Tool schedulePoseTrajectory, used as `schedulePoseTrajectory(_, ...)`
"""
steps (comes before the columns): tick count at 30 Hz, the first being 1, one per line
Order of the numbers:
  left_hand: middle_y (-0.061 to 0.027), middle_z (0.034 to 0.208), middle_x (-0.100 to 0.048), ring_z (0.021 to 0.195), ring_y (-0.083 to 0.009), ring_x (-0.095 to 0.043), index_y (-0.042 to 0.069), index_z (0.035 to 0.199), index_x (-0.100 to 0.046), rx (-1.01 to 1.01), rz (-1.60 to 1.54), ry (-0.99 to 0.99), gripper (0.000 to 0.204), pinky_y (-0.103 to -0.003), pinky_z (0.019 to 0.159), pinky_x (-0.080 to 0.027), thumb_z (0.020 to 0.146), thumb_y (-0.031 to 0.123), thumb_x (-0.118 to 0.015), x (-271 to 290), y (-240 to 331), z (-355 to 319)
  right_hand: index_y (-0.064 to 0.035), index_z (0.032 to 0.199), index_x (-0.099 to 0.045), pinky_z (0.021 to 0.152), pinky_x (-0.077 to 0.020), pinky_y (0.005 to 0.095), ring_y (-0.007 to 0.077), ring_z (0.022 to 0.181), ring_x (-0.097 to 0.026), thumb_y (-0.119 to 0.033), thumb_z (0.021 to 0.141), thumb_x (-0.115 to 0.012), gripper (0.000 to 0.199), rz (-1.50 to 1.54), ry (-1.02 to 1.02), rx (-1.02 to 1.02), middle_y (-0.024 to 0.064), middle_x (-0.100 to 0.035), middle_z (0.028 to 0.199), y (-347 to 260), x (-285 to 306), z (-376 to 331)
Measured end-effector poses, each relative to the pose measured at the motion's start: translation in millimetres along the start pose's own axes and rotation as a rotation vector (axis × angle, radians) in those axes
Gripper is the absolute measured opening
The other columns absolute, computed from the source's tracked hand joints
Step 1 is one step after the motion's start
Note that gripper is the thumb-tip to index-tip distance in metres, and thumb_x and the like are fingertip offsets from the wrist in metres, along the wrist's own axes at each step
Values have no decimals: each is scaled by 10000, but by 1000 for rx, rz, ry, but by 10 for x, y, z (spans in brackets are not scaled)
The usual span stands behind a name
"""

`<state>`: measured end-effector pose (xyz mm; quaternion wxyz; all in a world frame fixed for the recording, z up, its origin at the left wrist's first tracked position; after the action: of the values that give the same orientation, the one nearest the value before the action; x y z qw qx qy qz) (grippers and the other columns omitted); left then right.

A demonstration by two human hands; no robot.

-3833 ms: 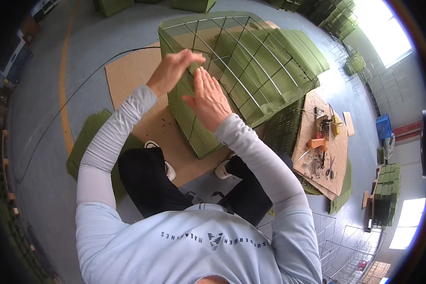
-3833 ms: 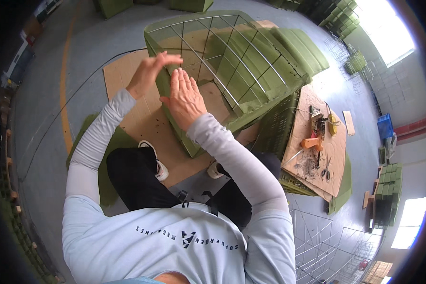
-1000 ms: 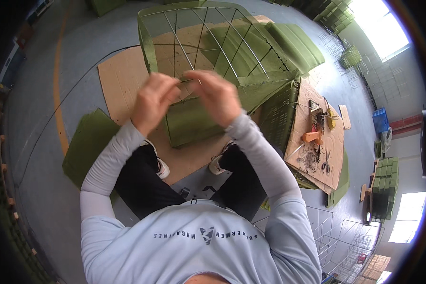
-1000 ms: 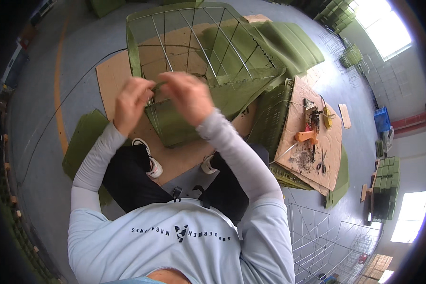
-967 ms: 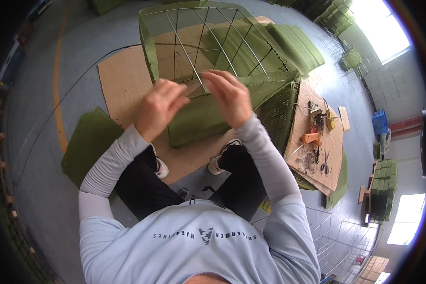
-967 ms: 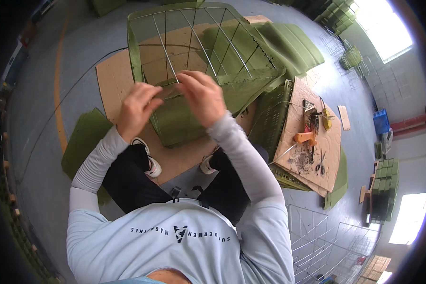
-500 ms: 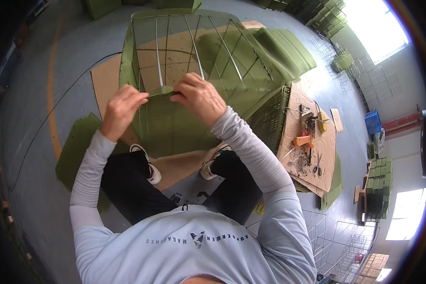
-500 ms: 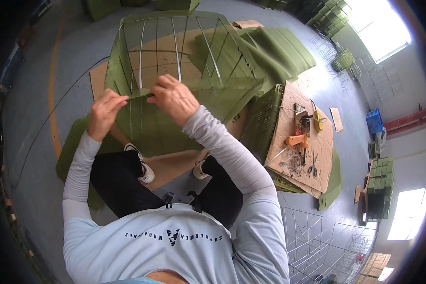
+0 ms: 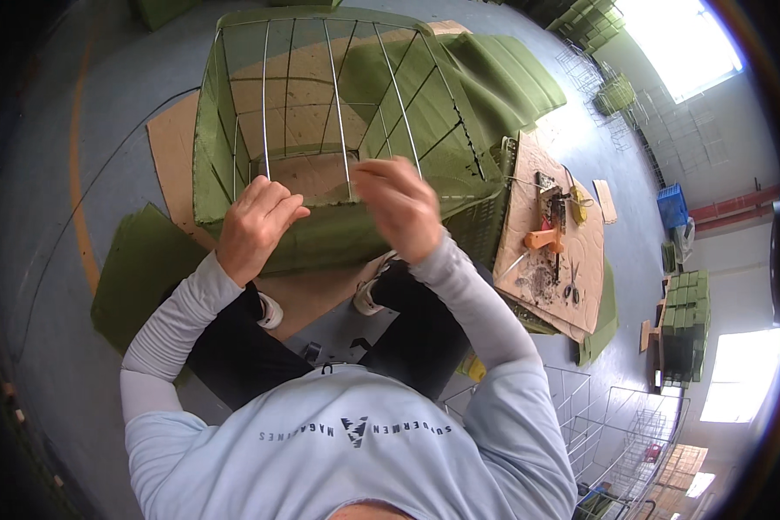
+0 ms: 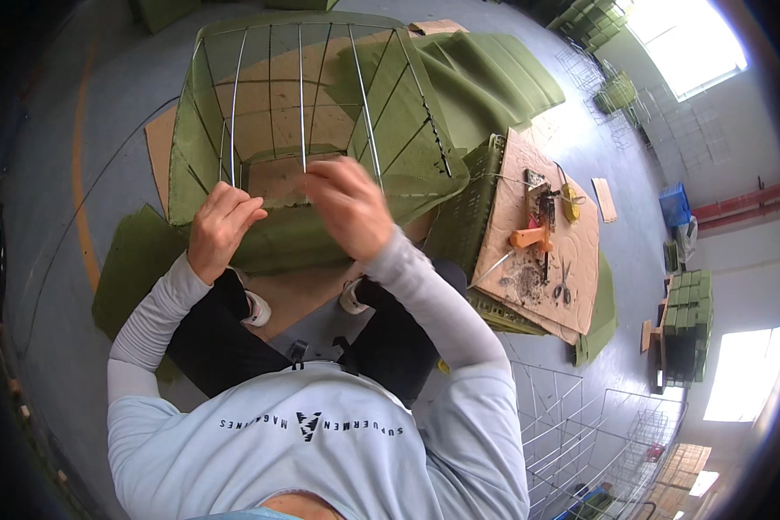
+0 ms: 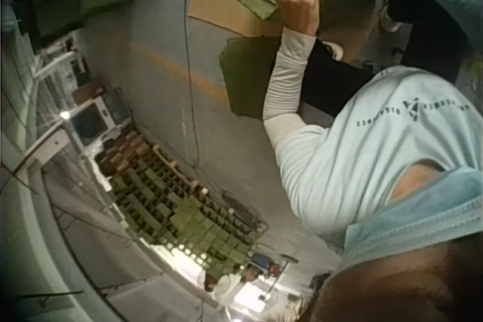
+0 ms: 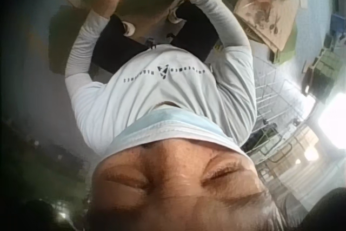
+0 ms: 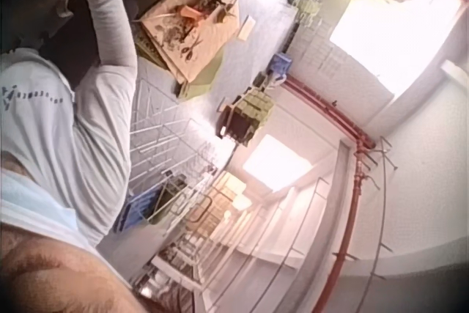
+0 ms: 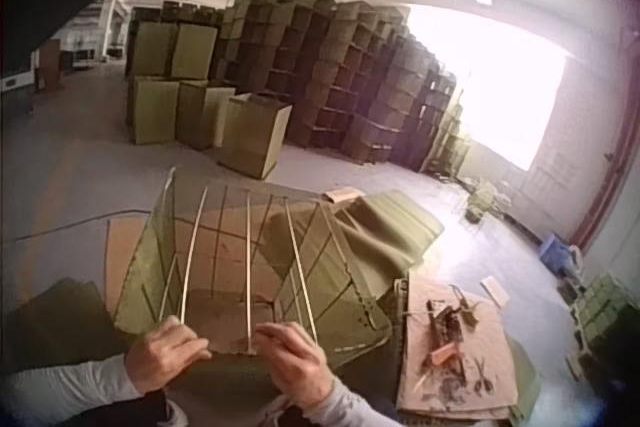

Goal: The recorder is assembling a wire basket by attaching fabric panels to a wire frame using a hot glue gun.

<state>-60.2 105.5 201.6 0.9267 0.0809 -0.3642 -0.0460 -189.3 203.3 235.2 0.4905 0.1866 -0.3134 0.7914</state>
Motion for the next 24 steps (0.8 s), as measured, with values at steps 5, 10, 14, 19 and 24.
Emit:
schedulePoseTrajectory(5,-68,765,-517,730,-238,-528,-1,888,-639,-12,33,-34,252,-349,624,-459,679,65,-763,-99,157,165,-3,936,-665,669,-485,374,275,804,-562,15,664,-734,281,-205,-18,-80,95,-589,925,271,278,-429)
schedulePoseTrajectory(10,-53,718,-485,685,-233,-522,34,834,-603,-117,103,-17,220,-351,590,-451,704,135,-749,-264,115,269,-32,837,-649,684,-457,364,266,785,-514,-17,705,-726,153,-95,-132,-133,68,-550,833,419,183,-271)
schedulePoseTrajectory(14,-55,677,-459,658,-233,-527,74,699,-561,-133,60,-15,190,-359,552,-434,781,183,-694,-127,-390,693,-41,767,-652,722,-466,368,270,829,-533,-76,762,-688,51,-161,-112,-137,87,-561,806,631,30,188)
schedulePoseTrajectory(19,-76,751,-509,730,-244,-536,3,801,-631,-86,-70,-155,141,-370,614,-451,764,113,-711,60,-980,382,-34,720,-658,750,-472,385,282,807,-555,-137,762,-697,118,-97,-82,-179,108,-567,739,443,-669,228)
schedulePoseTrajectory(24,-73,851,-573,801,-232,-563,4,936,-676,-44,-109,71,240,-349,664,-478,703,-14,-728,-14,-716,294,-21,710,-660,754,-474,395,292,823,-564,-146,774,-681,142,-63,-121,-240,117,-594,744,509,-1011,434)
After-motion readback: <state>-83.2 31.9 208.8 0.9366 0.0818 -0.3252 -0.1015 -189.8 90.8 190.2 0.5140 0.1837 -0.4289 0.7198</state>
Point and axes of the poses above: each hand's wrist, its own z-axis towards the middle knuckle, its own x-axis out of the back of the hand, y = z × x, the point moved 8 cm from there along z, towards the middle knuckle
